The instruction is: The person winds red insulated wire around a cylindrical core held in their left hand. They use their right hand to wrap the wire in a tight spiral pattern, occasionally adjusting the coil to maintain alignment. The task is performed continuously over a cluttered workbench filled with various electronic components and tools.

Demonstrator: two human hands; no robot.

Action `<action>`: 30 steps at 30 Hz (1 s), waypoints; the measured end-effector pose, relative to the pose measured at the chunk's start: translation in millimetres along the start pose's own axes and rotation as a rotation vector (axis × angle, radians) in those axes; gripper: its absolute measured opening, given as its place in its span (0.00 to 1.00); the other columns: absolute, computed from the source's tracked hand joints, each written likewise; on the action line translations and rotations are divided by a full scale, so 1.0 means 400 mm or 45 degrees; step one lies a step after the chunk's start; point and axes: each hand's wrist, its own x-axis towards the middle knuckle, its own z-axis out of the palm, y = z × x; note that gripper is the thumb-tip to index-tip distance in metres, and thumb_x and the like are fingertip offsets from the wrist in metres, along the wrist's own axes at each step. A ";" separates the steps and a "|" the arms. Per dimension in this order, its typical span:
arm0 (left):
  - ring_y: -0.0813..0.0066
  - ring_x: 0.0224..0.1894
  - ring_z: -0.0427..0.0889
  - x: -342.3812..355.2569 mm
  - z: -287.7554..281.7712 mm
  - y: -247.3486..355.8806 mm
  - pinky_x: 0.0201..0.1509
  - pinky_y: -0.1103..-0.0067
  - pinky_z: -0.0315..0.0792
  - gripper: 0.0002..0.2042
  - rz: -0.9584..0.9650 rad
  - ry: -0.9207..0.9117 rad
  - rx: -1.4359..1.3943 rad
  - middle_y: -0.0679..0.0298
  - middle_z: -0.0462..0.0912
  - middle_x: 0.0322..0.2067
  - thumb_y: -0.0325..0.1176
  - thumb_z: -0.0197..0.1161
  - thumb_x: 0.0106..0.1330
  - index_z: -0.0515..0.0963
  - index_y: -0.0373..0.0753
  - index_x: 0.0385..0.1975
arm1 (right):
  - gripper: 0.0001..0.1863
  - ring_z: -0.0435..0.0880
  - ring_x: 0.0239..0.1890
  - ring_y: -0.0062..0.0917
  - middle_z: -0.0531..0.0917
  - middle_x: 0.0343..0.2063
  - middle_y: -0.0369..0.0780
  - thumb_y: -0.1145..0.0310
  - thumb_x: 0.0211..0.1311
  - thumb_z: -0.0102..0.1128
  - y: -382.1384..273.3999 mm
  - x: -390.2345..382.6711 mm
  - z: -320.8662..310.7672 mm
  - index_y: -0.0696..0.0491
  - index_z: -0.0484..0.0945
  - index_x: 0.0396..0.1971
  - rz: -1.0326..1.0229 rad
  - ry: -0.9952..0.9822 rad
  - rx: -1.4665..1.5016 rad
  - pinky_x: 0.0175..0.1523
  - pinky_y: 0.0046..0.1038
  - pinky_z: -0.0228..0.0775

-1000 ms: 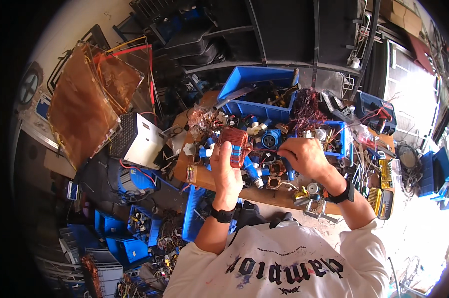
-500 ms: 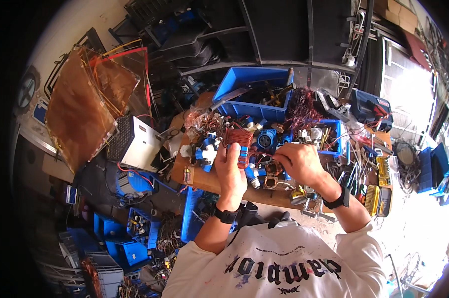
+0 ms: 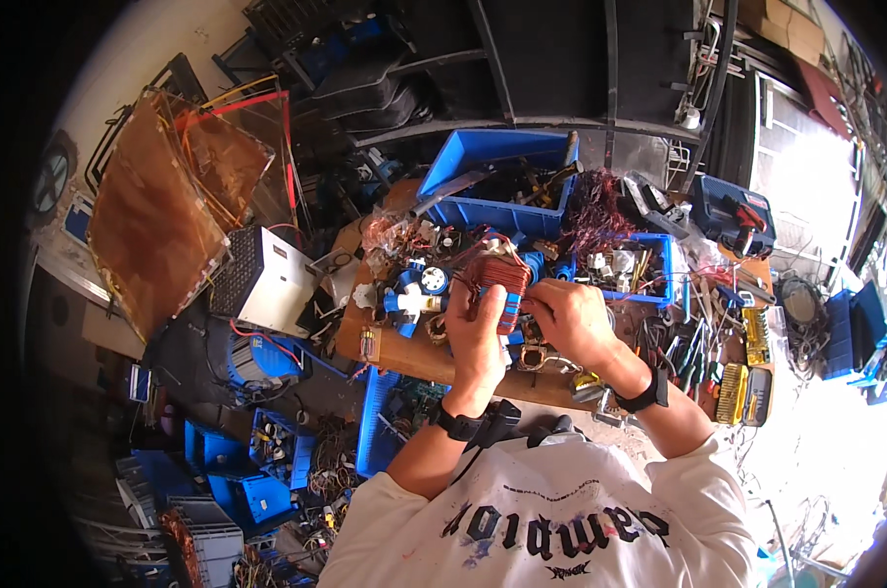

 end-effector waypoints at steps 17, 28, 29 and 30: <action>0.73 0.41 0.83 0.039 -0.022 0.009 0.43 0.75 0.81 0.17 -0.053 0.075 -0.074 0.61 0.82 0.44 0.36 0.60 0.70 0.73 0.35 0.55 | 0.09 0.84 0.29 0.42 0.84 0.28 0.43 0.63 0.65 0.59 0.085 -0.049 -0.009 0.52 0.82 0.36 -0.052 -0.079 -0.146 0.35 0.39 0.76; 0.69 0.44 0.83 0.066 -0.045 0.012 0.45 0.70 0.83 0.17 0.055 0.007 0.064 0.58 0.81 0.46 0.40 0.58 0.72 0.72 0.35 0.52 | 0.05 0.83 0.27 0.40 0.83 0.24 0.43 0.69 0.60 0.63 0.102 -0.072 -0.071 0.55 0.81 0.30 -0.117 -0.043 -0.069 0.31 0.36 0.74; 0.70 0.45 0.83 0.074 -0.043 0.013 0.45 0.70 0.83 0.17 0.096 -0.011 0.106 0.58 0.81 0.46 0.40 0.57 0.72 0.72 0.35 0.53 | 0.05 0.83 0.27 0.40 0.83 0.25 0.43 0.70 0.59 0.64 0.098 -0.059 -0.067 0.55 0.82 0.31 -0.121 -0.022 -0.086 0.30 0.35 0.74; 0.70 0.45 0.83 0.074 -0.039 0.016 0.46 0.70 0.83 0.17 0.107 -0.006 0.109 0.58 0.80 0.46 0.40 0.57 0.72 0.72 0.35 0.53 | 0.05 0.83 0.26 0.40 0.83 0.25 0.43 0.71 0.58 0.65 0.095 -0.050 -0.065 0.55 0.82 0.31 -0.124 0.000 -0.103 0.30 0.35 0.74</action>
